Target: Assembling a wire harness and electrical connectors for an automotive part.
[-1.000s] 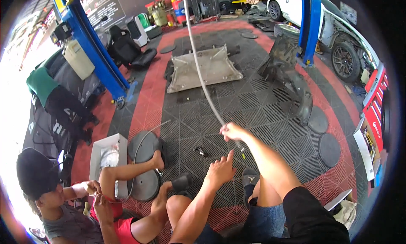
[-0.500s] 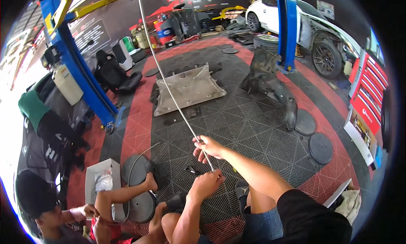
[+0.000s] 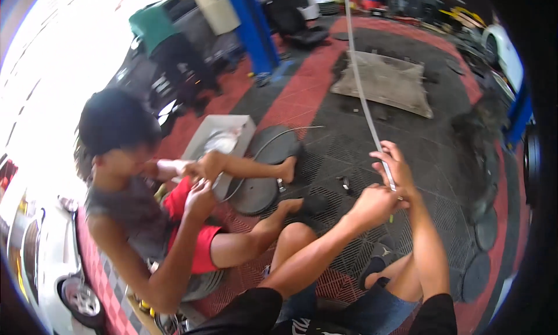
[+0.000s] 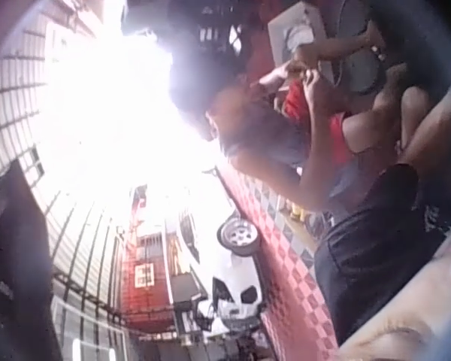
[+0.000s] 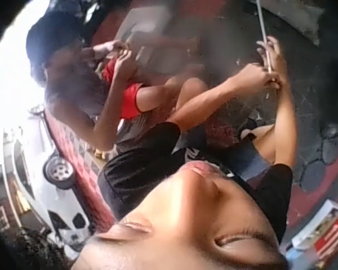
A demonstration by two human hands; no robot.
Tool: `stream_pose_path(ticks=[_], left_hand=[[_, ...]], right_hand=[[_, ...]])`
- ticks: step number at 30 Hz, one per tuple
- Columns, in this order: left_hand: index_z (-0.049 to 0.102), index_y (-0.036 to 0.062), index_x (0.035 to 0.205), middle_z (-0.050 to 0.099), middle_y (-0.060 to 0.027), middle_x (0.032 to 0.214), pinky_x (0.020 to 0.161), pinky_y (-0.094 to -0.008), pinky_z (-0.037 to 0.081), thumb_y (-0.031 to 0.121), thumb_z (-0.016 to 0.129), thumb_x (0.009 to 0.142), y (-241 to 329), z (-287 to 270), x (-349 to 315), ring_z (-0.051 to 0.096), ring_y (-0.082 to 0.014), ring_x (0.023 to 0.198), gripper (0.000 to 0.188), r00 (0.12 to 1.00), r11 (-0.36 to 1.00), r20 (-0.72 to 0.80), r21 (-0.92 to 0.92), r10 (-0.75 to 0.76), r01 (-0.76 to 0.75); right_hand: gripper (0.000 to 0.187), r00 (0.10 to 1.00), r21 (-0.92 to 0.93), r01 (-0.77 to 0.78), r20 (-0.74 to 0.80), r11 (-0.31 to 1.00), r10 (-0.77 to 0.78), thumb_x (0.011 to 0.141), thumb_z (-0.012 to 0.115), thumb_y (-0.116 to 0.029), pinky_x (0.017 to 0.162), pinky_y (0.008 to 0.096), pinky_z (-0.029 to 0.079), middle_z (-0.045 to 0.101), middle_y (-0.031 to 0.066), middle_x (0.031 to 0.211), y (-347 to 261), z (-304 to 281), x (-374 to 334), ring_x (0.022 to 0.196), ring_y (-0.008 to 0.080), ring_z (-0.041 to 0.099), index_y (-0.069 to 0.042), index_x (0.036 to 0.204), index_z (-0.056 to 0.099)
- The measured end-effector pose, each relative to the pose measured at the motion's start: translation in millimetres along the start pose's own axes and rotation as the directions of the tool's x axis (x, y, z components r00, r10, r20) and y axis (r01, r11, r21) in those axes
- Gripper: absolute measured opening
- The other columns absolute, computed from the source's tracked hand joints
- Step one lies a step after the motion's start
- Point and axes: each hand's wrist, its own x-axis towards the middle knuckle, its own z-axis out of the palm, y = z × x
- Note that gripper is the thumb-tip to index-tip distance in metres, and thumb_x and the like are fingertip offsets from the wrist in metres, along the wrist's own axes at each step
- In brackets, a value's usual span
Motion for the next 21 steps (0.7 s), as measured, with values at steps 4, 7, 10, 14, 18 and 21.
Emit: stream_pose_path(ticks=[4, 7, 10, 14, 18, 21], left_hand=[[0.062, 0.008, 0.101, 0.068, -0.0092, 0.07, 0.073, -0.044, 0.053, 0.033, 0.069, 0.092, -3, -6, -12, 0.069, -0.0309, 0.072, 0.028, 0.996, 0.999, -0.093, 0.038, -0.016, 0.02], [0.06, 0.0075, 0.101, 0.067, -0.0069, 0.067, 0.065, -0.04, 0.053, 0.032, 0.073, 0.09, 0, -14, -14, 0.069, -0.0269, 0.068, 0.03, 0.983, 0.995, -0.174, 0.069, -0.061, 0.074], [0.059, 0.0058, 0.1, 0.066, -0.0083, 0.069, 0.059, -0.0358, 0.053, 0.024, 0.08, 0.082, 3, -23, -11, 0.069, -0.0243, 0.065, 0.034, 0.897, 0.975, -0.386, -0.139, -0.214, 0.173], [0.062, 0.0034, 0.101, 0.071, -0.0109, 0.082, 0.063, -0.0335, 0.054, 0.026, 0.08, 0.085, -13, -26, -8, 0.071, -0.0233, 0.071, 0.033, 0.802, 0.976, -0.556, -0.145, -0.217, 0.163], [0.065, 0.0032, 0.1, 0.071, -0.011, 0.082, 0.064, -0.0337, 0.054, 0.023, 0.078, 0.087, -20, -28, -8, 0.071, -0.024, 0.072, 0.028, 0.73, 0.974, -0.645, -0.161, -0.226, 0.159], [0.067, 0.0027, 0.097, 0.071, -0.0114, 0.081, 0.064, -0.0341, 0.054, 0.02, 0.077, 0.088, -20, -27, -7, 0.071, -0.0242, 0.073, 0.022, 0.728, 0.967, -0.637, -0.176, -0.253, 0.182]], right_hand=[[0.028, 0.993, -0.159, 0.052, -0.095, 0.986, -0.068, 0.098, 0.062, -0.034, 0.094, 0.0458, 0.053, 0.05, 0.0143, 0.14, -18, 17, 8, 0.121, 0.0367, 0.055, -0.011, 0.109, 0.072], [0.028, 0.971, -0.229, 0.116, -0.178, 0.967, -0.159, 0.1, 0.06, -0.034, 0.094, 0.0451, 0.053, 0.049, 0.0138, 0.142, -14, 18, 10, 0.119, 0.0358, 0.055, -0.011, 0.111, 0.072], [0.018, 0.976, -0.149, 0.091, -0.184, 0.985, -0.118, 0.092, 0.066, -0.022, 0.09, 0.0427, 0.054, 0.047, 0.013, 0.144, -20, 13, 5, 0.119, 0.0334, 0.055, -0.007, 0.103, 0.069], [0.017, 0.976, -0.207, 0.05, -0.199, 0.977, -0.092, 0.084, 0.068, -0.016, 0.093, 0.0469, 0.05, 0.051, 0.0148, 0.14, -44, 5, 4, 0.121, 0.0371, 0.054, -0.004, 0.095, 0.063], [0.02, 0.953, -0.316, 0.159, -0.198, 0.935, -0.229, 0.086, 0.066, -0.016, 0.103, 0.0515, 0.042, 0.06, 0.015, 0.126, -53, 4, 5, 0.121, 0.0383, 0.055, -0.002, 0.1, 0.061], [0.02, 0.963, -0.333, 0.169, -0.145, 0.928, -0.228, 0.086, 0.064, -0.015, 0.105, 0.05, 0.039, 0.063, 0.0135, 0.117, -48, 5, 0, 0.119, 0.0351, 0.056, -0.003, 0.102, 0.06]])
